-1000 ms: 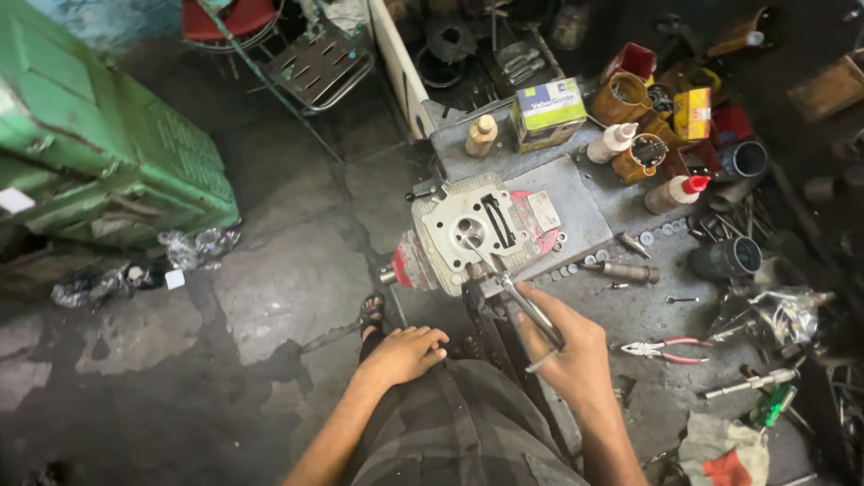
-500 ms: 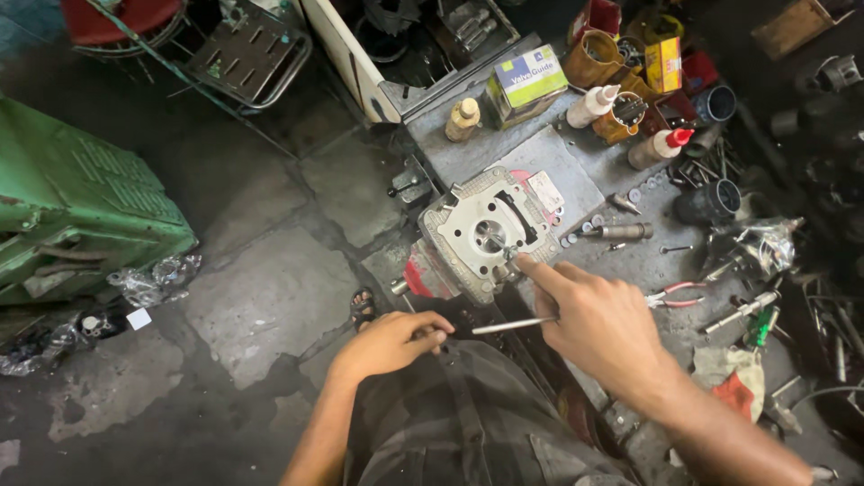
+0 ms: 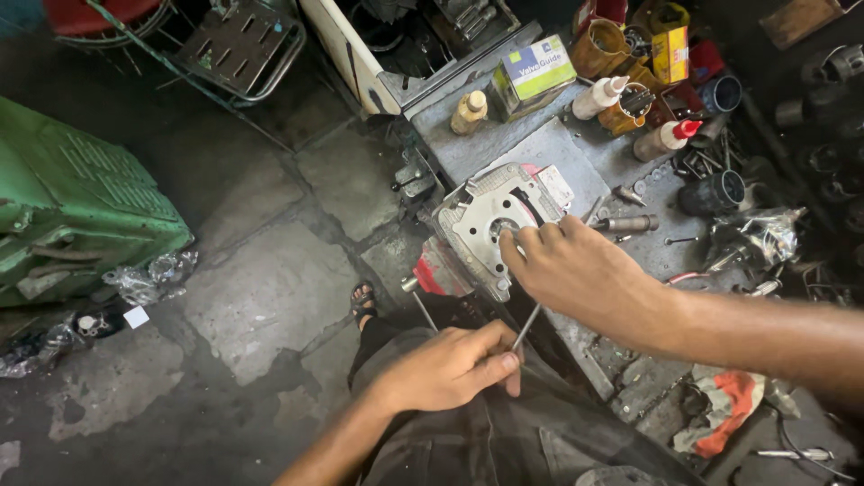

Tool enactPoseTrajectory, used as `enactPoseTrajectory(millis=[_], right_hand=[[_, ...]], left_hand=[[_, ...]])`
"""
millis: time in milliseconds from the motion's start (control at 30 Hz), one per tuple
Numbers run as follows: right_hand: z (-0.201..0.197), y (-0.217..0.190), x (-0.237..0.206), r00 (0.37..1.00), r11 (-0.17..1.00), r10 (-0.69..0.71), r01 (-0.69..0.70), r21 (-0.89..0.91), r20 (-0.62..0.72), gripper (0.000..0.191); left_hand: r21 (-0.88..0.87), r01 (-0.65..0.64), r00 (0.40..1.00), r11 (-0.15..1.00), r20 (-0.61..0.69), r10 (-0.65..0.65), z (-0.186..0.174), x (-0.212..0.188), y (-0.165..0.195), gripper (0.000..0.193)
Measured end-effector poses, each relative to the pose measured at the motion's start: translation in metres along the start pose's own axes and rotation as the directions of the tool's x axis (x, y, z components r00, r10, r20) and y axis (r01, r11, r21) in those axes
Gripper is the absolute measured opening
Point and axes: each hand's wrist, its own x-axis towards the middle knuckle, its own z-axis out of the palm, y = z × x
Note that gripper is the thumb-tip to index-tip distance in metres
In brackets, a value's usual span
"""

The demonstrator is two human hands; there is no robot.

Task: The person works on a motorcycle cylinder head clamped in a bench vise. They drive a valve guide into the head using a hammer and punch, tap it into place, wipe the head and surrounding bench with a cloth, and handle valves and small parts from the workbench.

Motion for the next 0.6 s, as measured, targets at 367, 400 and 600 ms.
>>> enactPoseTrajectory(millis=[367, 400, 600], right_hand=[[0.026, 0.008, 0.028, 0.894, 0.866, 0.103, -0.296, 0.403, 0.435, 0.027], [0.026, 0.01, 0.033, 0.876, 0.826, 0.108, -0.342, 0.448, 0.47, 0.03], [0.028, 0.017, 0.06, 0.655, 0.833, -0.037, -0.398, 0.386, 0.755, 0.05]], left_hand=[[0.357, -0.362, 0.708, 0.861, -0.495, 0.503, 0.006, 0.005, -0.09, 0.054], [0.468, -0.363, 0.592, 0.805, -0.552, 0.588, 0.008, 0.013, -0.096, 0.062], [0.67, -0.275, 0.433, 0.69, -0.554, 0.711, -0.006, 0.047, -0.12, 0.083]])
